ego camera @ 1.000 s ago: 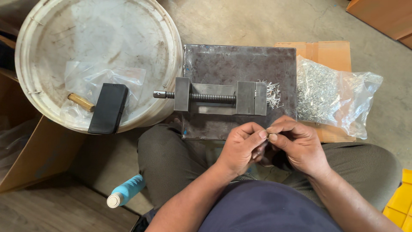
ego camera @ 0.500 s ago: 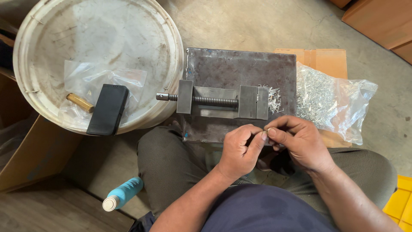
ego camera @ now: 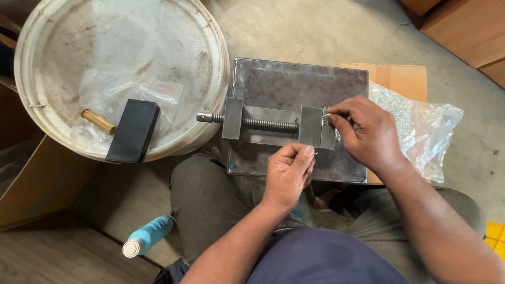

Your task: The person sits cross-legged and uses both hands to pick up small metal screws from a plastic bag and place them into a metal jig. The person repeatedly picks up screws and arranges them within the jig's slots.

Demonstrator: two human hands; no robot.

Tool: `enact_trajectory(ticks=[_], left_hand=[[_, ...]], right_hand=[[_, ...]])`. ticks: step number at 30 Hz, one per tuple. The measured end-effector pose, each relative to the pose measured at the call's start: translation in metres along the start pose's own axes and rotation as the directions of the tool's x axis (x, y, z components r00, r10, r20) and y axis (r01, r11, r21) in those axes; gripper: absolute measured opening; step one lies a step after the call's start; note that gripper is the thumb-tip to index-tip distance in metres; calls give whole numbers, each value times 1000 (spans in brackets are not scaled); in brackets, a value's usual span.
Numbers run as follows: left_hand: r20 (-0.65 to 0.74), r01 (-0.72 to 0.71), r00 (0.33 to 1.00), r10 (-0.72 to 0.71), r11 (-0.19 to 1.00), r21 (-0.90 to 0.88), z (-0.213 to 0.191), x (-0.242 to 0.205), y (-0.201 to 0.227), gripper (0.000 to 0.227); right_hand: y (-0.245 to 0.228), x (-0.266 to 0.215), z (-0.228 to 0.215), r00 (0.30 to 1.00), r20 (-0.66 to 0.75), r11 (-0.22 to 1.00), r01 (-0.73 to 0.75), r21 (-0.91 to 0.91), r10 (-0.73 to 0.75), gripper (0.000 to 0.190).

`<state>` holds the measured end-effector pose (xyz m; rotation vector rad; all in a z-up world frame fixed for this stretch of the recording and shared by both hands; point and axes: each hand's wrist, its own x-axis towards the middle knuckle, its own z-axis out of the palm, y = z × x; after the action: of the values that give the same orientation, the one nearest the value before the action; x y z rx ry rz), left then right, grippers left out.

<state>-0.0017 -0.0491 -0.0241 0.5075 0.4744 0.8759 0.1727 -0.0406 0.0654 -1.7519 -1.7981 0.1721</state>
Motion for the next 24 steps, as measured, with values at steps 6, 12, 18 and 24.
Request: enact_trajectory(ticks=[6,12,18,24], left_hand=[[10,14,1000,-14,999,-32,3,1,2,19],[-18,37,999,-39,997,-66,4,0,4,19],[-26,70,997,-73,993,-90,2,0,3,20],[6,119,993,-119,985,-121,3,-3,-5,19]], right_hand=[[-3,5,-4,996,41,992,89,-94,-85,9],[-3,0,-4,994,41,985,109,-132,-104,16],[-7,-23,-3,990,-142,996,14,-82,-26,21],[-22,-62,0,999,24,963,-45,266,40,23]])
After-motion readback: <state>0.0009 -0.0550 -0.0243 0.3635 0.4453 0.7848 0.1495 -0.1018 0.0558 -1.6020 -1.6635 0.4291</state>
